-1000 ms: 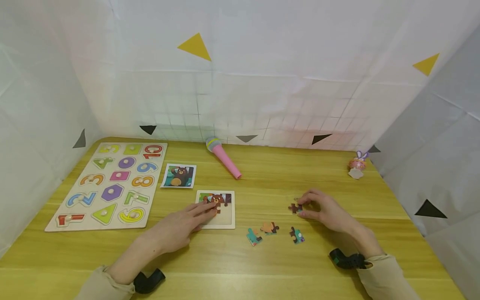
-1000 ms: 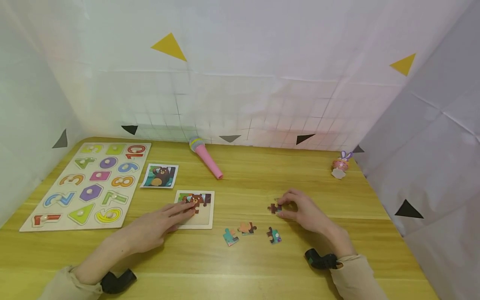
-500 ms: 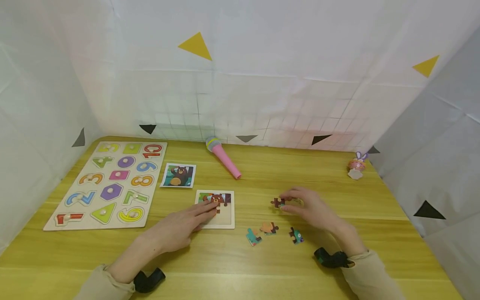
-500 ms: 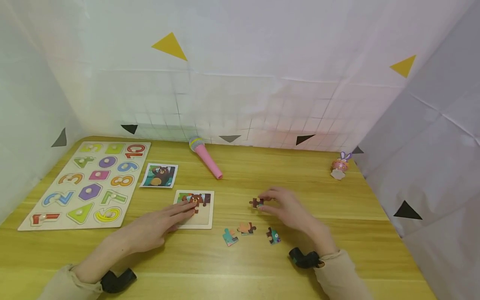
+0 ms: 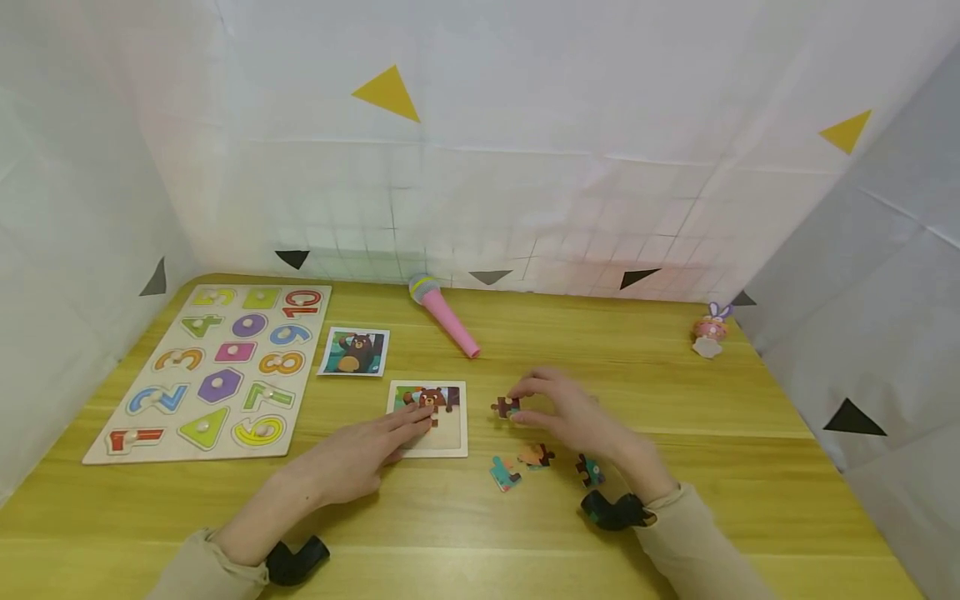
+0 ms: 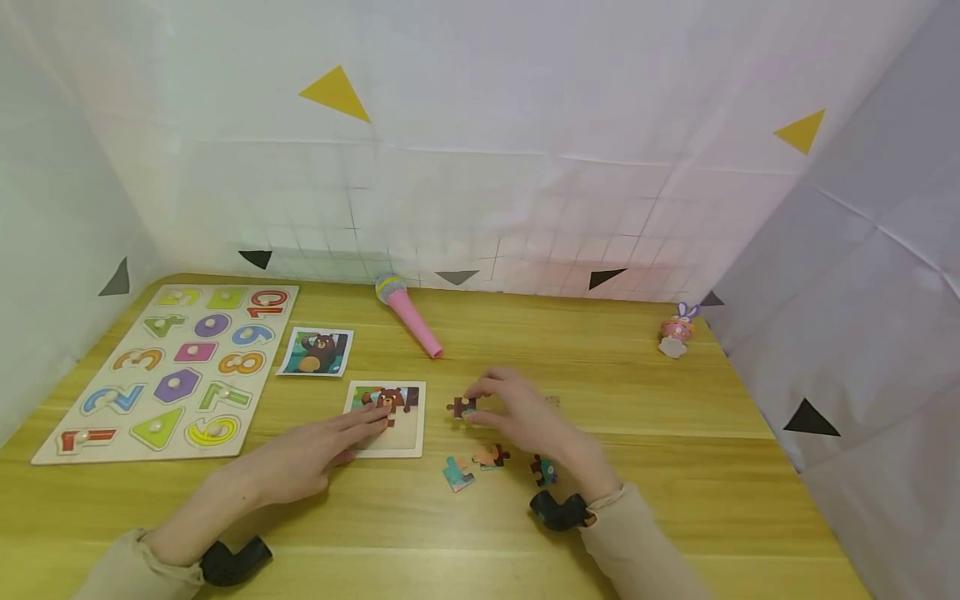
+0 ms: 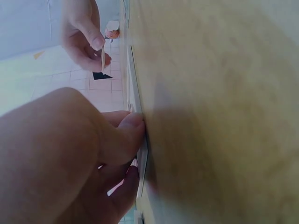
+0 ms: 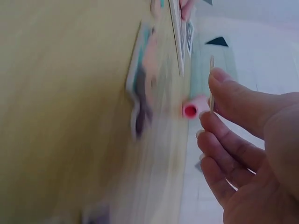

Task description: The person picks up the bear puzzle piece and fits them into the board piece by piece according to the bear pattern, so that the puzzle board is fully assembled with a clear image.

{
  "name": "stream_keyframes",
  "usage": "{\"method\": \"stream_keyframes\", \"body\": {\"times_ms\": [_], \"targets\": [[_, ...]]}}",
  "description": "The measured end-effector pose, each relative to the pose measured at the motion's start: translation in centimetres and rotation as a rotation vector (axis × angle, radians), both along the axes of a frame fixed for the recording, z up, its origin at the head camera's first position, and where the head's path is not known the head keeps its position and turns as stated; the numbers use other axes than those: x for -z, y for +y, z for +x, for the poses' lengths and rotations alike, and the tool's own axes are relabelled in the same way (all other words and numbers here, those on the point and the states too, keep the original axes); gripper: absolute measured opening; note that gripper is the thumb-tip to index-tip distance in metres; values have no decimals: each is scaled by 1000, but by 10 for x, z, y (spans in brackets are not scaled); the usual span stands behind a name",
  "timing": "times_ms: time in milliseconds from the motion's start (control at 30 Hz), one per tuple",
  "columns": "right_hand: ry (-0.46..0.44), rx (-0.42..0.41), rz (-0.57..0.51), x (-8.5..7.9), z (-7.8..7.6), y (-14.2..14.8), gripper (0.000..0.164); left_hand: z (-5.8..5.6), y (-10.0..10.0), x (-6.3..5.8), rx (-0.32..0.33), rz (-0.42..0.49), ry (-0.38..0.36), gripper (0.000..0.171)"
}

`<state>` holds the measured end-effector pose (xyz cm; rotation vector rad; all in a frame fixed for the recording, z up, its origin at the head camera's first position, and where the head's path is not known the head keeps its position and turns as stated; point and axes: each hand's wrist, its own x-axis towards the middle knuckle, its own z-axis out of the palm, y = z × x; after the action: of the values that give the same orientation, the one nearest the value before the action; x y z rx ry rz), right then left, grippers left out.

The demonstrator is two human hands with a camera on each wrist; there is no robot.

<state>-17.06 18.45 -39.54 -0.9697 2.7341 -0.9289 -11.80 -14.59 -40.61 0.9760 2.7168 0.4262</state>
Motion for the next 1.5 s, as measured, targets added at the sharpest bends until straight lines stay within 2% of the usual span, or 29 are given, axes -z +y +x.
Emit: {"method": "stream_keyframes", "body": {"times_ms": [267,600,1033,1300,1500], "targets": [[41,-29,-3,2,-3,-32,32,0,0,-1,-17,8,-30,60],[84,-62,2,4,-3,-60,26,0,-1,-1,4,17,12,57],[89,-86,25,6,-2,-77,24,0,1,0,-15,-2,13,59],[74,-68,55,10,-1,-82,25,1,2,1,-30,-16,29,60],[100,-57,29,14,-1,-84,25,-2,3,3,4,-12,71,69]]}}
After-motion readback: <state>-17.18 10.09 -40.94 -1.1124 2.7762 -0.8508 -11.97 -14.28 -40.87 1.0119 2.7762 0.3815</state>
